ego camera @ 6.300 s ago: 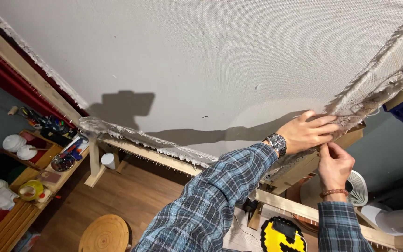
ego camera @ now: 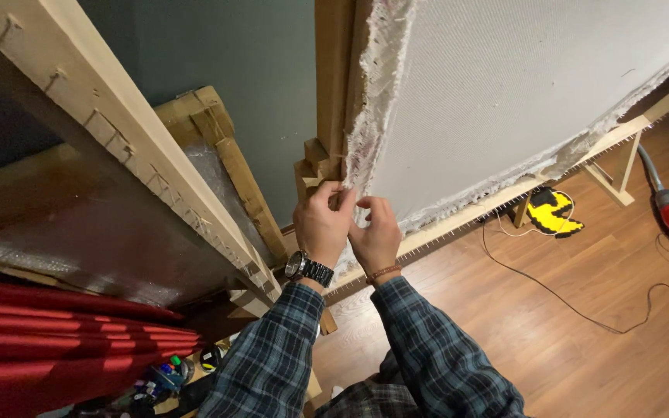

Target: Securing a rug canvas onto a wooden frame by hooking its edges onto pins.

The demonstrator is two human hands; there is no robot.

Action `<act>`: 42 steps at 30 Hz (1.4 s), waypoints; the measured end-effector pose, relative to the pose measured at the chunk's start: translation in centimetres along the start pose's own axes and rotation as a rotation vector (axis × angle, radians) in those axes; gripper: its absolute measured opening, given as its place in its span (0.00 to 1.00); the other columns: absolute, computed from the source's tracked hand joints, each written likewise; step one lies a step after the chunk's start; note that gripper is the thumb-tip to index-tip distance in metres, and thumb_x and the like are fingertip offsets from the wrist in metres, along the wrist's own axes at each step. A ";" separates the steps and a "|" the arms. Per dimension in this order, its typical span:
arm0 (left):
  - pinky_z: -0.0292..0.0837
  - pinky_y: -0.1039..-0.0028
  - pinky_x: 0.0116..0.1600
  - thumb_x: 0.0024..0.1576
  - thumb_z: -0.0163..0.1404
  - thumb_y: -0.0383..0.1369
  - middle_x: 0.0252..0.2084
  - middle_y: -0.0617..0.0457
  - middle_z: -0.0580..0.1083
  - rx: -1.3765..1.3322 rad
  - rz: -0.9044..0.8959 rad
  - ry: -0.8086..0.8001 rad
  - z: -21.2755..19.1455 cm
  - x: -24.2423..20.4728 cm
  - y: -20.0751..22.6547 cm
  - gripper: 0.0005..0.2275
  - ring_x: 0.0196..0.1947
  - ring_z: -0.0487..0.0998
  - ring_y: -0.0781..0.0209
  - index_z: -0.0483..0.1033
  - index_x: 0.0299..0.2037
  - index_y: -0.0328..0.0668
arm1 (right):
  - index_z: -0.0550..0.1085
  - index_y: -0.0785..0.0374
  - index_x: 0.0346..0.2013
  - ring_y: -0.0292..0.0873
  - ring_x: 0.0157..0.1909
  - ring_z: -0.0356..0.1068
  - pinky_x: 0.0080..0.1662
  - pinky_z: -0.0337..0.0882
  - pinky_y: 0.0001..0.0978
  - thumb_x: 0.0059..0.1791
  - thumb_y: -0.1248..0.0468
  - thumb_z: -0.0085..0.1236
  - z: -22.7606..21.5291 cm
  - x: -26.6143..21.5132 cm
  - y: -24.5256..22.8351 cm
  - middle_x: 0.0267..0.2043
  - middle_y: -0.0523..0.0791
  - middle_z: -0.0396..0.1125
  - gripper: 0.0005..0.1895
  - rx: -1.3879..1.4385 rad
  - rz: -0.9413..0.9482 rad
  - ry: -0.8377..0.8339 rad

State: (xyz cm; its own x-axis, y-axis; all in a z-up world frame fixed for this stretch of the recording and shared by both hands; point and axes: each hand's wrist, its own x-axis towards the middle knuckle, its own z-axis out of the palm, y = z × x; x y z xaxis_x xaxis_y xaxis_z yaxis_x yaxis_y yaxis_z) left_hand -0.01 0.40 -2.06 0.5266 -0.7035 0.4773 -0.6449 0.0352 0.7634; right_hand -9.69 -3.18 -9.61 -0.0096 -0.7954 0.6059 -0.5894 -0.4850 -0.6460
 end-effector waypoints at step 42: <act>0.78 0.54 0.49 0.59 0.53 0.36 0.39 0.43 0.82 -0.072 -0.093 -0.236 2.0 -0.9 -3.4 0.07 0.46 0.82 0.37 0.77 0.37 0.41 | 0.82 0.55 0.40 0.45 0.37 0.78 0.44 0.76 0.35 0.49 0.70 0.64 0.8 -2.3 0.9 0.33 0.41 0.76 0.07 0.173 -0.073 0.041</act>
State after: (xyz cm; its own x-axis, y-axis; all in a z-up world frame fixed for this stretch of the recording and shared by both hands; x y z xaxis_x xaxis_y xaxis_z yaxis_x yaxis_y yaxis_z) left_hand 0.55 -0.50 -5.94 0.4326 -0.8520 0.2950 -0.5540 0.0069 0.8325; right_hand -9.57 -2.14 -11.97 -0.0075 -0.7422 0.6702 -0.4424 -0.5986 -0.6678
